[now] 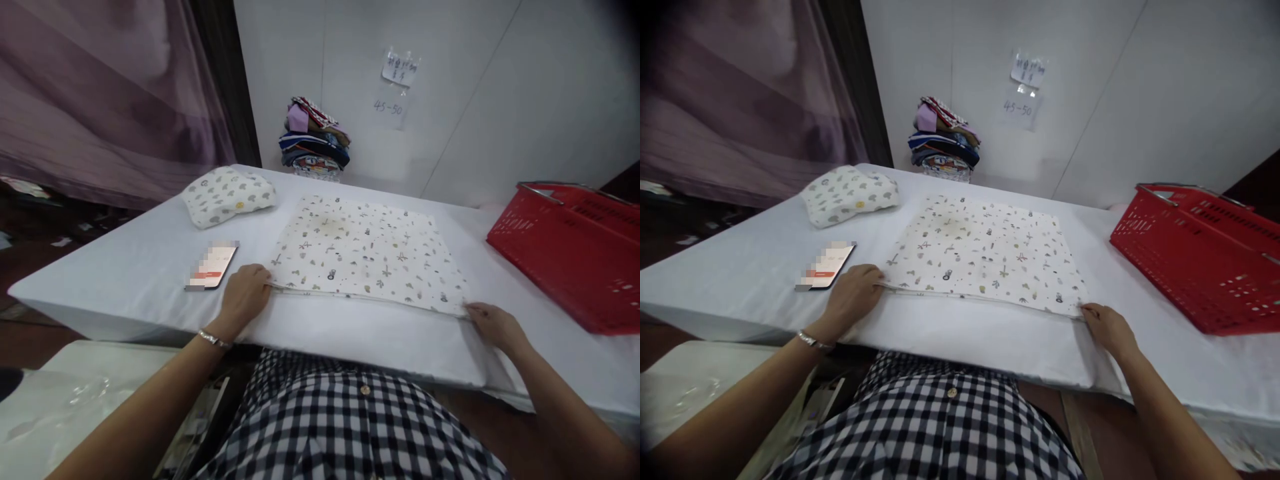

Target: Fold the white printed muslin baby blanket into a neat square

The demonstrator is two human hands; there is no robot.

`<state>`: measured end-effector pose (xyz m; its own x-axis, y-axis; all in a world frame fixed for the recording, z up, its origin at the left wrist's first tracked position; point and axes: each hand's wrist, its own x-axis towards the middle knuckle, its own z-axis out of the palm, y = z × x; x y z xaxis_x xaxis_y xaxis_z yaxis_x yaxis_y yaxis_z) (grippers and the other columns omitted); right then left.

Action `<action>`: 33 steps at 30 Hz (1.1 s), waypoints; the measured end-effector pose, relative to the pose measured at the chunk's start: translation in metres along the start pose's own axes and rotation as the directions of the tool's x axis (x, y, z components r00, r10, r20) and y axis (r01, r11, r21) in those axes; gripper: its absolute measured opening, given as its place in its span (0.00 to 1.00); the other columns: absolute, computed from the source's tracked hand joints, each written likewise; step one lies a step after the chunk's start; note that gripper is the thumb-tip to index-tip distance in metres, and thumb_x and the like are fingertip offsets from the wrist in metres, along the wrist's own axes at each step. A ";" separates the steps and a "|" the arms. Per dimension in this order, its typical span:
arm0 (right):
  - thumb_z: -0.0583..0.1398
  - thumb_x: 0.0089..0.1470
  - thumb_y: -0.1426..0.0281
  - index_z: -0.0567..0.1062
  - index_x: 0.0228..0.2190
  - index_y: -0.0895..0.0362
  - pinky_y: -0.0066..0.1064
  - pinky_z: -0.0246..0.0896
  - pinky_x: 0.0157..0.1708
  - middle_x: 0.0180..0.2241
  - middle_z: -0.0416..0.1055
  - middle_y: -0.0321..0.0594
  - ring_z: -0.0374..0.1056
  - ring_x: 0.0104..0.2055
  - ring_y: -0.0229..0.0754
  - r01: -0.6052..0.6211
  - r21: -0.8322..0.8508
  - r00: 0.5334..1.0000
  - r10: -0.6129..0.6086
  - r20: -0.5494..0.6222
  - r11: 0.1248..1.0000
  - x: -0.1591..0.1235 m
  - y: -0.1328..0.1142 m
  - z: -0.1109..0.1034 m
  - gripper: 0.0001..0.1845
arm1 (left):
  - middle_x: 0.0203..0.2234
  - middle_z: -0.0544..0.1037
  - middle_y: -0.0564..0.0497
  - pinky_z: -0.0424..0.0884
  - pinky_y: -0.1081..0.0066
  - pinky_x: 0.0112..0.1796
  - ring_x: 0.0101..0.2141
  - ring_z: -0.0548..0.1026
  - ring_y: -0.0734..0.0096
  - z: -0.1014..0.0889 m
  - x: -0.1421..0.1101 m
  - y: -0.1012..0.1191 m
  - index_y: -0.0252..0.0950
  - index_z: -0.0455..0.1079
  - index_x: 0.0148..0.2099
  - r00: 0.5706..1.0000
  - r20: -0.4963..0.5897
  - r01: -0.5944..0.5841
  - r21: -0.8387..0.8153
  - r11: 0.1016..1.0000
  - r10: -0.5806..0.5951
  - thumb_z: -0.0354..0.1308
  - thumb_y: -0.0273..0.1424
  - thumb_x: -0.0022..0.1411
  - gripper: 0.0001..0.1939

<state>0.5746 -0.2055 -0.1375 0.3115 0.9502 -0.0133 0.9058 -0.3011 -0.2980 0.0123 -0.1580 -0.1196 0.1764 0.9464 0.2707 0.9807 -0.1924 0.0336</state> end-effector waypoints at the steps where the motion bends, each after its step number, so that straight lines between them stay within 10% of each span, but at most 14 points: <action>1: 0.54 0.50 0.60 0.79 0.33 0.56 0.36 0.63 0.36 0.32 0.74 0.45 0.69 0.34 0.47 0.072 -0.094 0.997 -0.076 -0.035 0.993 -0.001 0.001 0.001 0.17 | 0.43 0.72 0.42 0.64 0.59 0.42 0.45 0.68 0.55 0.001 0.000 0.005 0.33 0.69 0.41 0.997 -0.028 -0.070 0.010 0.997 0.071 0.49 0.26 0.56 0.12; 6: 0.52 0.55 0.62 0.76 0.37 0.56 0.46 0.61 0.43 0.47 0.68 0.52 0.63 0.49 0.55 0.339 -0.383 0.840 -0.460 -0.286 0.859 -0.011 -0.028 0.009 0.16 | 0.41 0.73 0.44 0.62 0.60 0.44 0.44 0.68 0.59 0.011 0.011 0.044 0.34 0.69 0.44 0.938 -0.071 -0.343 -0.033 0.939 0.341 0.48 0.22 0.59 0.13; 10: 0.52 0.57 0.67 0.75 0.39 0.56 0.41 0.62 0.44 0.44 0.69 0.49 0.65 0.44 0.48 0.701 -0.218 0.648 -0.734 -0.203 0.679 -0.014 -0.086 0.024 0.13 | 0.38 0.73 0.46 0.62 0.63 0.42 0.41 0.68 0.63 0.021 0.028 0.077 0.34 0.68 0.43 0.859 -0.085 -0.510 -0.070 0.857 0.504 0.46 0.23 0.62 0.11; 13: 0.54 0.55 0.69 0.73 0.41 0.57 0.41 0.62 0.44 0.43 0.69 0.47 0.65 0.44 0.48 0.781 -0.122 0.593 -0.789 -0.161 0.612 -0.014 -0.124 0.038 0.13 | 0.37 0.72 0.46 0.61 0.65 0.40 0.40 0.67 0.65 0.026 0.037 0.095 0.35 0.67 0.44 0.818 -0.091 -0.574 -0.063 0.817 0.568 0.45 0.22 0.63 0.11; 17: 0.54 0.54 0.73 0.73 0.41 0.57 0.43 0.61 0.43 0.42 0.70 0.48 0.64 0.44 0.49 0.809 -0.079 0.571 -0.811 -0.130 0.582 -0.013 -0.154 0.050 0.13 | 0.33 0.72 0.47 0.61 0.65 0.38 0.37 0.67 0.65 0.030 0.043 0.110 0.35 0.67 0.40 0.804 -0.059 -0.594 -0.042 0.803 0.592 0.45 0.21 0.62 0.10; 22: 0.51 0.58 0.72 0.73 0.41 0.57 0.41 0.63 0.44 0.42 0.71 0.47 0.65 0.44 0.47 0.809 0.019 0.586 -0.805 -0.092 0.587 -0.010 -0.162 0.052 0.14 | 0.33 0.74 0.49 0.63 0.67 0.37 0.37 0.69 0.66 0.031 0.049 0.115 0.35 0.68 0.40 0.883 0.011 -0.458 -0.197 0.867 0.469 0.47 0.27 0.63 0.08; 29: 0.49 0.59 0.68 0.71 0.46 0.55 0.40 0.65 0.44 0.42 0.73 0.43 0.68 0.43 0.45 0.686 0.113 0.728 -0.674 -0.130 0.719 -0.008 -0.157 0.056 0.16 | 0.34 0.75 0.49 0.65 0.68 0.39 0.38 0.70 0.67 0.036 0.051 0.109 0.35 0.68 0.42 0.881 0.000 -0.448 -0.320 0.835 0.472 0.45 0.29 0.65 0.11; 33: 0.49 0.59 0.70 0.71 0.43 0.55 0.41 0.66 0.42 0.40 0.73 0.44 0.69 0.43 0.46 0.717 0.073 0.691 -0.692 -0.209 0.694 -0.007 -0.156 0.064 0.15 | 0.34 0.75 0.49 0.65 0.67 0.39 0.38 0.70 0.66 0.035 0.049 0.109 0.36 0.66 0.46 0.884 -0.024 -0.447 -0.330 0.831 0.466 0.45 0.30 0.65 0.11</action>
<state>0.4127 -0.1600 -0.1524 -0.3512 0.8481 0.3968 0.8305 0.4778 -0.2863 0.1307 -0.1237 -0.1366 0.6115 0.7409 0.2777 0.7087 -0.6689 0.2243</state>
